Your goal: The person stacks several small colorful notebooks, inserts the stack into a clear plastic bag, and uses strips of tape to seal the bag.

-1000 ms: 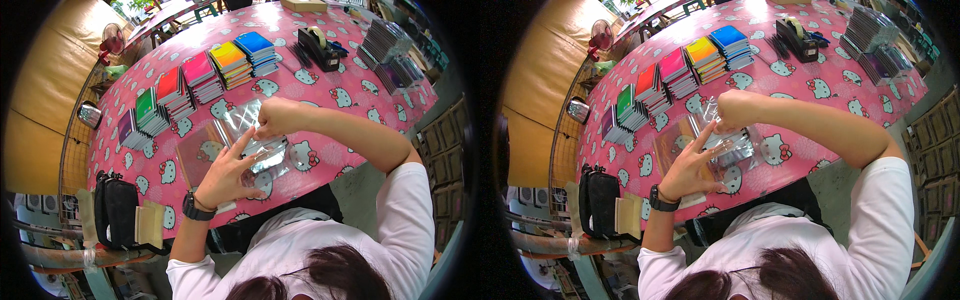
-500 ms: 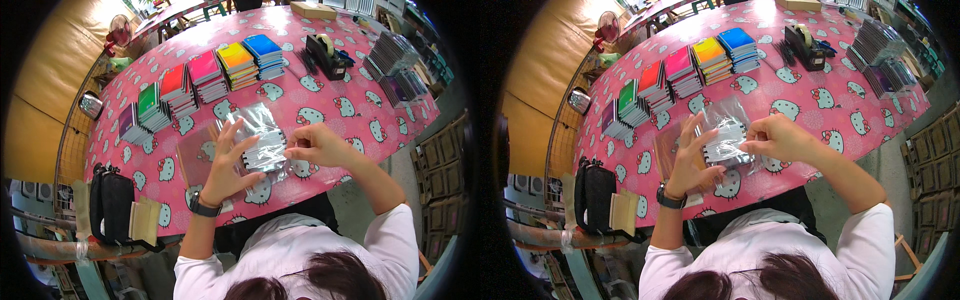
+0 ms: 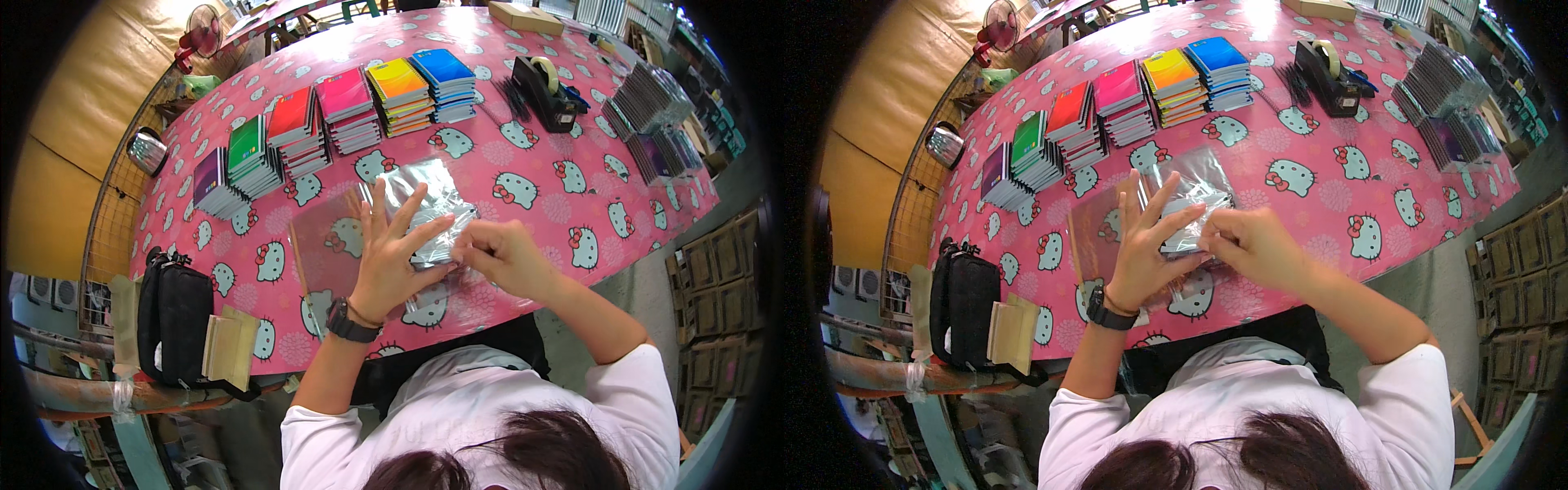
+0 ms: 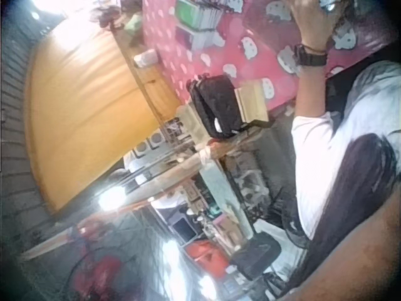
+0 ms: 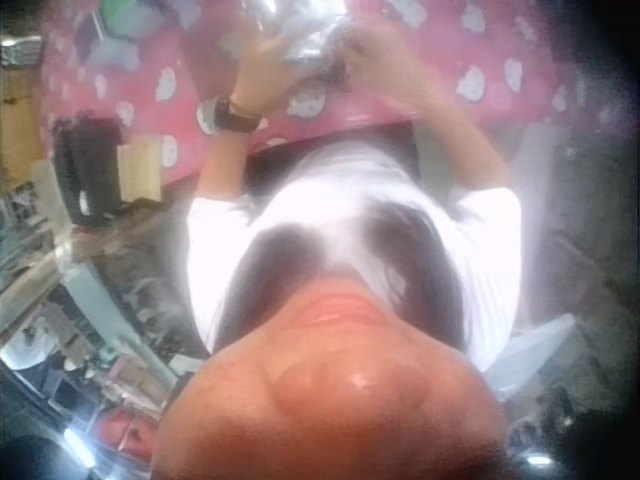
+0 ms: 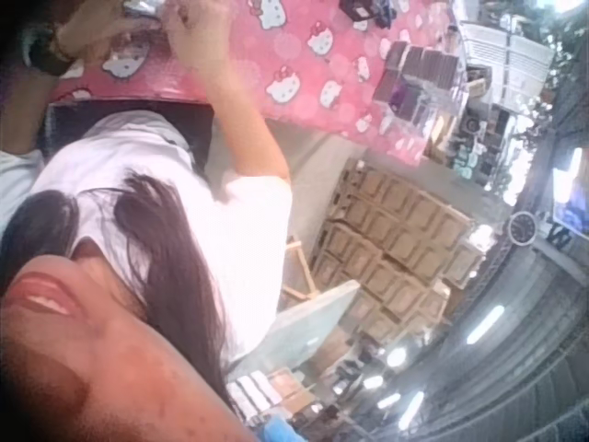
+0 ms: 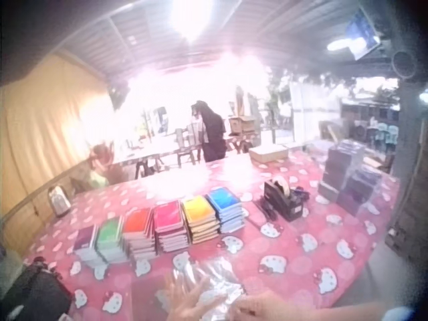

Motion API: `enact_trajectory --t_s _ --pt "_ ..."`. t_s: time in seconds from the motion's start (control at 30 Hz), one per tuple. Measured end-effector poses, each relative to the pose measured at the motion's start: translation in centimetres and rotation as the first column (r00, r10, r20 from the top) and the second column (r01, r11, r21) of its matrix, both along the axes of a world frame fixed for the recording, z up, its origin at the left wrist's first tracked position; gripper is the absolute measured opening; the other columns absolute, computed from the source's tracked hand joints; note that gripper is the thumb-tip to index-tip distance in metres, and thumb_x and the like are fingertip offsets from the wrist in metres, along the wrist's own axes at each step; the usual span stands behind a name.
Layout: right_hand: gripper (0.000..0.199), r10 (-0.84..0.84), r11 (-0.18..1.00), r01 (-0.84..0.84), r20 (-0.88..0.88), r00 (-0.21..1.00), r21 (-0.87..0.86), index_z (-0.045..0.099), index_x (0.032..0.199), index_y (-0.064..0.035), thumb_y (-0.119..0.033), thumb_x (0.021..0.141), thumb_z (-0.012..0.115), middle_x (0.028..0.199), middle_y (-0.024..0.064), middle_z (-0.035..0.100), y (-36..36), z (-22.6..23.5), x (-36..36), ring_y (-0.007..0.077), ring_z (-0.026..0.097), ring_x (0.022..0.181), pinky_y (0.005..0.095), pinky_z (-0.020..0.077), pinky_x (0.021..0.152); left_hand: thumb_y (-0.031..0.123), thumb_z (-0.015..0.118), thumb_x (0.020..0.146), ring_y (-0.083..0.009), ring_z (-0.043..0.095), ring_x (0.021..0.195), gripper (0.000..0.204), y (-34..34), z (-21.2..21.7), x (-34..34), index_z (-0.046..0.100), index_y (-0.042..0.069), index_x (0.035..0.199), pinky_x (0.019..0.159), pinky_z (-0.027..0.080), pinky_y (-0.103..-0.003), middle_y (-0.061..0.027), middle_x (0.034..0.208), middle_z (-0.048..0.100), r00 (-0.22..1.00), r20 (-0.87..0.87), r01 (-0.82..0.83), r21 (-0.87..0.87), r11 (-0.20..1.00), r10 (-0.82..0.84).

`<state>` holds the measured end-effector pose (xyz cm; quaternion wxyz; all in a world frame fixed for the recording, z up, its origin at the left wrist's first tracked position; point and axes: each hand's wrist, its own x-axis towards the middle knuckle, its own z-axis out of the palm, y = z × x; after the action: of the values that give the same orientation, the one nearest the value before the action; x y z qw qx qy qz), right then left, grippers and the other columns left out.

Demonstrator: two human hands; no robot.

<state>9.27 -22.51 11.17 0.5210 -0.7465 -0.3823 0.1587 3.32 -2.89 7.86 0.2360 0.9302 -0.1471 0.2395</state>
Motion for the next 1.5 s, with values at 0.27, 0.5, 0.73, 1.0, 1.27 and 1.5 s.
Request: enact_trajectory --t_s 0.27,0.5,0.73,1.0,1.27,1.5 --pt "0.007 -0.030 0.990 0.036 -0.042 0.999 0.138 0.059 0.089 -0.0016 -0.006 0.085 0.062 0.067 0.0032 0.057 -1.5 0.0 -1.6 0.0029 0.047 0.056 0.0213 0.0381 0.051 0.030 0.083 0.056 -0.0390 0.013 0.138 0.065 -0.3 -0.4 0.1 0.062 0.030 0.117 0.106 0.016 -0.060 -0.0022 0.146 0.034 0.998 0.062 0.026 -0.062 0.998 -0.022" --pt "0.018 -0.231 0.935 0.278 -0.220 0.948 0.218 0.062 0.099 0.0011 -0.013 0.088 0.060 0.086 0.0028 0.061 -1.3 -2.0 5.1 0.0094 0.055 0.079 0.0244 0.0429 0.071 0.032 0.082 0.060 -0.0323 0.020 0.137 0.063 -0.5 -0.4 -0.2 0.062 0.016 0.118 0.111 0.014 -0.046 -0.0120 0.144 0.036 0.937 0.302 0.217 -0.106 0.970 -0.177" --pt "0.017 -0.029 0.964 0.041 -0.050 0.998 0.264 0.069 0.094 -0.0038 -0.012 0.079 0.069 0.095 0.0049 0.062 2.3 -2.7 4.9 0.0154 0.051 0.098 0.0305 0.0405 0.085 0.041 0.088 0.047 -0.0319 0.035 0.127 0.124 0.3 -0.4 -1.0 0.020 -0.001 0.142 0.109 0.021 -0.043 -0.0141 0.130 0.046 0.998 -0.056 -0.022 -0.443 0.896 -0.003" --pt "0.044 -0.066 0.934 -0.030 0.254 0.965 0.355 0.066 0.105 -0.0066 -0.025 0.067 0.079 0.111 0.0081 0.060 0.0 -2.0 3.6 0.0257 0.049 0.113 0.0384 0.0378 0.097 0.022 0.082 0.060 -0.0278 0.045 0.117 0.040 -0.2 0.4 0.6 0.071 0.014 0.098 0.096 0.037 -0.039 -0.0061 0.113 0.058 0.994 -0.004 0.101 -0.302 0.948 -0.108" --pt "0.029 -0.160 0.960 0.010 0.520 0.839 0.279 0.063 0.089 -0.0023 -0.017 0.069 0.077 0.107 0.0096 0.062 0.7 -4.6 1.2 0.0282 0.056 0.103 0.0383 0.0450 0.087 0.020 0.071 0.079 -0.0261 0.048 0.120 0.025 -1.5 -2.5 0.0 0.068 0.007 0.100 0.108 0.020 -0.045 -0.0049 0.103 0.067 0.996 0.084 0.052 -0.496 0.866 -0.012" --pt "0.019 -0.152 0.986 0.151 0.012 0.988 0.068 0.060 0.081 -0.0012 -0.010 0.072 0.074 0.081 0.0071 0.062 2.6 -1.2 3.0 0.0139 0.057 0.072 0.0279 0.0456 0.062 0.017 0.065 0.083 -0.0217 0.050 0.116 0.046 -2.6 -1.0 0.4 0.053 0.009 0.126 0.109 0.006 -0.053 -0.0052 0.105 0.066 0.988 -0.060 -0.136 -0.752 0.645 0.139"
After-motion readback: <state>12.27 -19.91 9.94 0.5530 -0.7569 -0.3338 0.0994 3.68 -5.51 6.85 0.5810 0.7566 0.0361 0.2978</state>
